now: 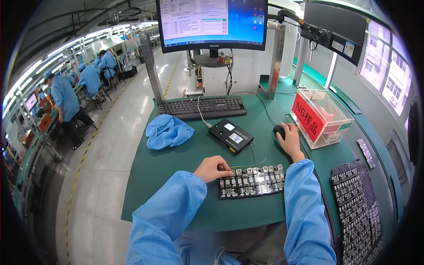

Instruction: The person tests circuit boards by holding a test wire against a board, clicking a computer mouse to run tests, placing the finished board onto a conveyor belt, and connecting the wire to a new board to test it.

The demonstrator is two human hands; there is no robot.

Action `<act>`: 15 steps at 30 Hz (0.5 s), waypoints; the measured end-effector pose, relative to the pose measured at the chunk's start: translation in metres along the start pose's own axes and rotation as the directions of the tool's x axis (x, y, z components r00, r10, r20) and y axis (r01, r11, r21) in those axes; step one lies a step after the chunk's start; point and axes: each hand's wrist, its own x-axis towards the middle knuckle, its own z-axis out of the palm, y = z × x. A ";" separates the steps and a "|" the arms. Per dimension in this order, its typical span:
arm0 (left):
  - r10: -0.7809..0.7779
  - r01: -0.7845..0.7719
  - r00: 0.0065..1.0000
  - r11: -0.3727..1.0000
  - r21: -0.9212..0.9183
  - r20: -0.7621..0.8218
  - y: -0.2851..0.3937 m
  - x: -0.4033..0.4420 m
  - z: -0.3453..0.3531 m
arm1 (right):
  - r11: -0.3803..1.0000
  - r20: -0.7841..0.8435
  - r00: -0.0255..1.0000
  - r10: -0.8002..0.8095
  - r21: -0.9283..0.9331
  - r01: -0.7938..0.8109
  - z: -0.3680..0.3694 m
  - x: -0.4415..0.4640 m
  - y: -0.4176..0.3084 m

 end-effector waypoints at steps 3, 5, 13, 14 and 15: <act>-0.020 0.020 1.000 1.000 0.024 0.015 0.000 -0.001 0.000 | 1.000 0.050 0.999 0.006 -0.011 -0.006 -0.001 -0.002 0.000; 0.016 -0.017 0.999 0.999 -0.027 -0.048 -0.001 -0.003 0.004 | 1.000 0.051 0.999 -0.009 -0.022 0.010 -0.003 -0.003 -0.002; 0.063 0.055 0.956 0.920 0.388 -0.285 0.005 -0.010 0.004 | 0.994 0.095 0.995 0.014 -0.107 -0.004 -0.004 -0.005 -0.001; -0.077 0.161 0.972 0.903 0.397 -0.220 0.006 -0.009 0.001 | 0.993 0.109 0.994 0.020 -0.119 -0.007 -0.004 -0.005 -0.001; -0.078 0.163 0.972 0.903 0.397 -0.221 0.000 -0.009 0.004 | 0.993 0.111 0.994 0.019 -0.117 -0.006 -0.004 -0.006 -0.001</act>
